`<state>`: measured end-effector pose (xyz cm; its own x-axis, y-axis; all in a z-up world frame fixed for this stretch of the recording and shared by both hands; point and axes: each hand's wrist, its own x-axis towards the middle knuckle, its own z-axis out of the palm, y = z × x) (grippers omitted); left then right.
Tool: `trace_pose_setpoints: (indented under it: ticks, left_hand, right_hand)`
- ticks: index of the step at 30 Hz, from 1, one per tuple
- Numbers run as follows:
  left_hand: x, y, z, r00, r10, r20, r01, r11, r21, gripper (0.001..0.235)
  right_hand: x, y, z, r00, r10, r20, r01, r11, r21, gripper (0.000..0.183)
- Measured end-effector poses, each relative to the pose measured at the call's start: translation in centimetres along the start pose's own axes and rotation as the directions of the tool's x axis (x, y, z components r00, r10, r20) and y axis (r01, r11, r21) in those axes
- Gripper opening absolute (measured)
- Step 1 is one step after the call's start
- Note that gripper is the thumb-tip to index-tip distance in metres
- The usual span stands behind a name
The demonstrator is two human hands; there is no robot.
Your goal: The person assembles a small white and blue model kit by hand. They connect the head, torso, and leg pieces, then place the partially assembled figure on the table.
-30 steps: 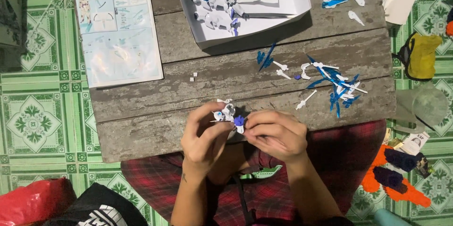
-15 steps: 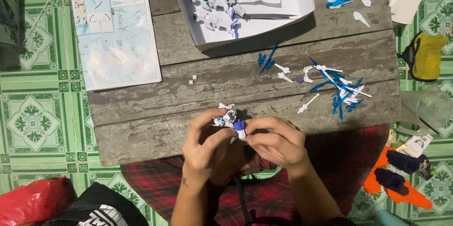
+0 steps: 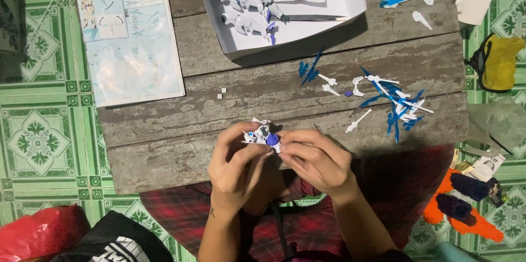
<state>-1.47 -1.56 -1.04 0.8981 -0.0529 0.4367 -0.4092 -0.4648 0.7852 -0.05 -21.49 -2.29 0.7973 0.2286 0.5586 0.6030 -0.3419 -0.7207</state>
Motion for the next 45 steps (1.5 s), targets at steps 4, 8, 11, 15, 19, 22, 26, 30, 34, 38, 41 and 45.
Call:
trace_pose_setpoints:
  ticks: [4,8,11,15,19,22,26,30,34,38,41,45]
  left_hand:
    - [1.2,0.6,-0.4,0.994,-0.094,0.049,0.097,0.994,-0.054,0.025]
    - [1.9,0.2,-0.4,1.0,-0.008,-0.023,0.004,0.99,-0.143,0.011]
    - [2.0,0.1,-0.4,0.999,-0.049,-0.017,0.047,0.991,-0.127,0.016]
    - [3.7,1.8,-0.3,1.0,-0.022,0.003,0.022,0.996,0.092,0.023]
    - [2.9,1.2,0.2,0.998,-0.061,-0.011,0.062,0.98,0.188,0.027]
    - [2.5,1.3,0.0,0.998,-0.031,-0.058,0.044,0.974,0.222,0.033]
    - [-0.8,-0.4,1.2,0.992,-0.043,-0.122,0.047,0.999,0.025,0.028]
    - [0.5,2.9,0.1,0.981,-0.19,0.048,0.196,0.953,-0.233,0.037]
    - [0.1,2.6,0.0,0.962,-0.254,0.099,0.273,0.909,-0.316,0.028]
    - [-0.5,2.1,0.7,0.957,-0.291,0.019,0.277,0.885,-0.374,0.03]
    - [-0.7,2.2,2.0,0.959,-0.268,-0.089,0.215,0.896,-0.388,0.029]
    - [0.0,3.3,2.4,0.958,-0.199,-0.207,0.129,0.942,-0.311,0.023]
  right_hand:
    - [0.5,-0.1,0.3,1.0,0.026,-0.007,-0.026,0.998,-0.063,0.028]
    - [1.0,0.1,0.6,0.986,-0.068,-0.151,0.064,0.998,-0.026,0.01]
    - [0.7,0.2,0.3,0.99,-0.039,-0.136,0.033,0.999,-0.041,0.014]
    - [0.7,0.1,-0.3,0.992,0.008,-0.124,-0.011,1.0,-0.025,0.018]
    - [1.1,0.2,-0.1,0.987,-0.011,-0.163,0.014,1.0,0.019,0.018]
    - [0.9,0.8,0.3,0.973,-0.065,-0.22,0.075,0.996,0.041,0.025]
    - [0.5,1.0,0.7,0.951,-0.186,-0.248,0.185,0.982,-0.026,0.03]
    - [2.2,0.2,0.9,0.916,-0.323,-0.236,0.34,0.94,0.035,0.03]
    - [2.4,-0.1,0.6,0.913,-0.362,-0.188,0.373,0.928,0.026,0.033]
    - [2.3,-0.1,0.5,0.898,-0.397,-0.193,0.398,0.917,-0.035,0.034]
    - [2.1,0.0,0.4,0.902,-0.384,-0.198,0.372,0.923,-0.097,0.029]
    - [2.2,-0.3,0.4,0.923,-0.339,-0.181,0.303,0.932,-0.197,0.025]
